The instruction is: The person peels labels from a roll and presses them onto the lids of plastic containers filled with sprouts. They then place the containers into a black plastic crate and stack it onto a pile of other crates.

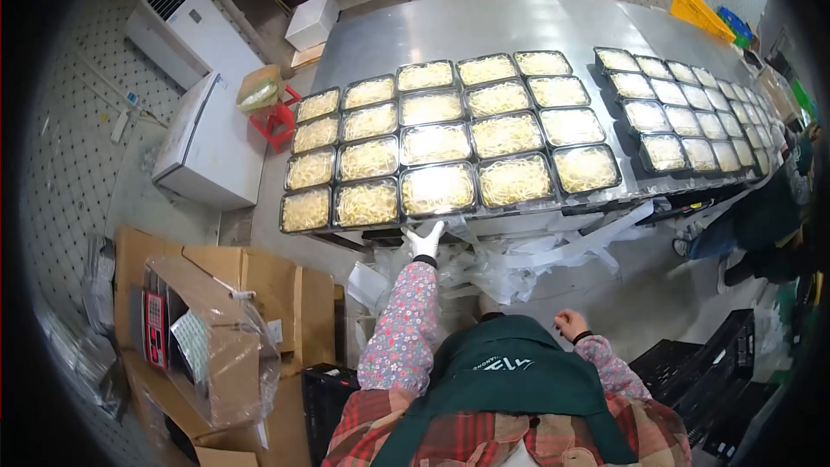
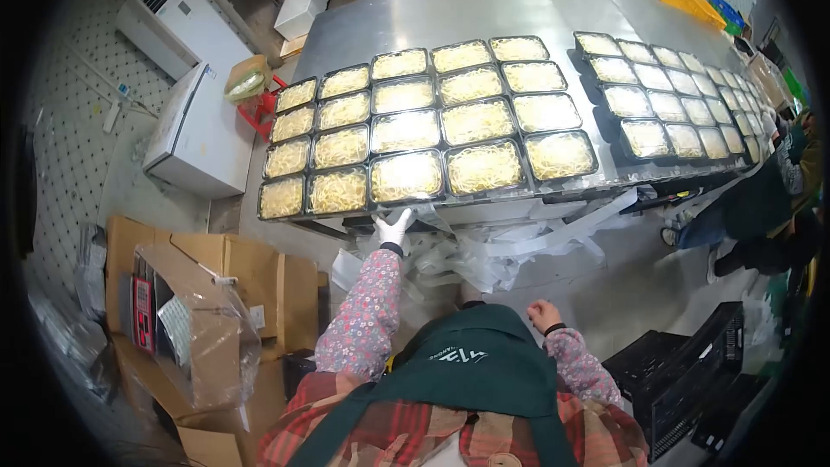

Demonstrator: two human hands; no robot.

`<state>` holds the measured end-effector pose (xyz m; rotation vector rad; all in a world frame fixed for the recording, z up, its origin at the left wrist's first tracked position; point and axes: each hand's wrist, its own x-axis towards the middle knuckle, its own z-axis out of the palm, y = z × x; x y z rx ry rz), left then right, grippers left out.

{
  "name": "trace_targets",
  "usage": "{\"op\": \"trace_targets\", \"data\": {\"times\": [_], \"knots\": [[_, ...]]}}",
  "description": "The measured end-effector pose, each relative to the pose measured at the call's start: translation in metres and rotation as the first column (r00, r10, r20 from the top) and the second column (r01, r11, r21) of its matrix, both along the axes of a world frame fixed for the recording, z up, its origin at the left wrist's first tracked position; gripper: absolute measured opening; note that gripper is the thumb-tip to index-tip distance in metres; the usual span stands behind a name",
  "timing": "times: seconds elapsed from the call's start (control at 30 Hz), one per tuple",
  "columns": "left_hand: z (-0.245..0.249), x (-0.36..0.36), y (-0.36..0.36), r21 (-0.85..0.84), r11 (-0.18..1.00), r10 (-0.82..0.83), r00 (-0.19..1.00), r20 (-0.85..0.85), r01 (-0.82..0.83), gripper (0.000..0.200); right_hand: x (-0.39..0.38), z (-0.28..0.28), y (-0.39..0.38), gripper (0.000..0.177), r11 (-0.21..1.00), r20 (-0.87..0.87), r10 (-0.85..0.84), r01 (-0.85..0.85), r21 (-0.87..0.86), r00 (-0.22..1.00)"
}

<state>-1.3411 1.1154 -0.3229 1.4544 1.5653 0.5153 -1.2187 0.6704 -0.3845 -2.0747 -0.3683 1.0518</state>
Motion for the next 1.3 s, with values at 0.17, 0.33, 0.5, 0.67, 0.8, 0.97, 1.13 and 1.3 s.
{"op": "trace_targets", "data": {"times": [0.17,0.33,0.5,0.67,0.8,0.97,1.13,1.3], "knots": [[-0.037,0.018,0.003,-0.119,0.992,-0.041,0.997,0.071,0.049,0.056,0.029,0.042,0.058,0.022,0.996,0.026,0.074,-0.075,0.050,0.997],[-0.031,0.025,-0.023,-0.361,0.922,0.035,0.898,0.438,0.140,0.018,0.048,0.106,0.150,0.022,0.938,0.082,0.285,-0.295,0.180,0.955],[0.043,-0.002,-0.052,-0.302,0.894,-0.029,0.715,0.699,0.332,0.022,0.040,0.183,0.254,0.027,0.886,0.013,0.277,-0.261,0.382,0.961],[0.111,-0.049,-0.021,-0.298,0.838,-0.143,0.711,0.689,0.457,0.023,0.012,0.219,0.332,0.032,0.814,0.071,0.349,-0.340,0.472,0.935],[0.138,-0.094,0.019,-0.324,0.770,-0.191,0.683,0.705,0.550,0.024,-0.023,0.219,0.381,0.024,0.794,-0.189,0.499,-0.358,0.492,0.846],[0.148,-0.162,0.084,-0.062,0.889,-0.233,0.564,0.792,0.454,0.062,-0.106,0.259,0.455,0.013,0.705,0.208,0.499,-0.534,0.467,0.841],[0.163,-0.231,0.129,-0.328,0.798,-0.021,0.566,0.824,0.506,0.045,-0.144,0.296,0.545,0.010,0.684,0.541,0.309,-0.578,0.445,0.782],[0.203,-0.397,0.218,0.098,0.994,-0.094,0.850,0.518,0.050,0.013,-0.146,0.282,0.615,0.017,0.795,0.179,0.408,-0.445,0.413,0.895]]}}
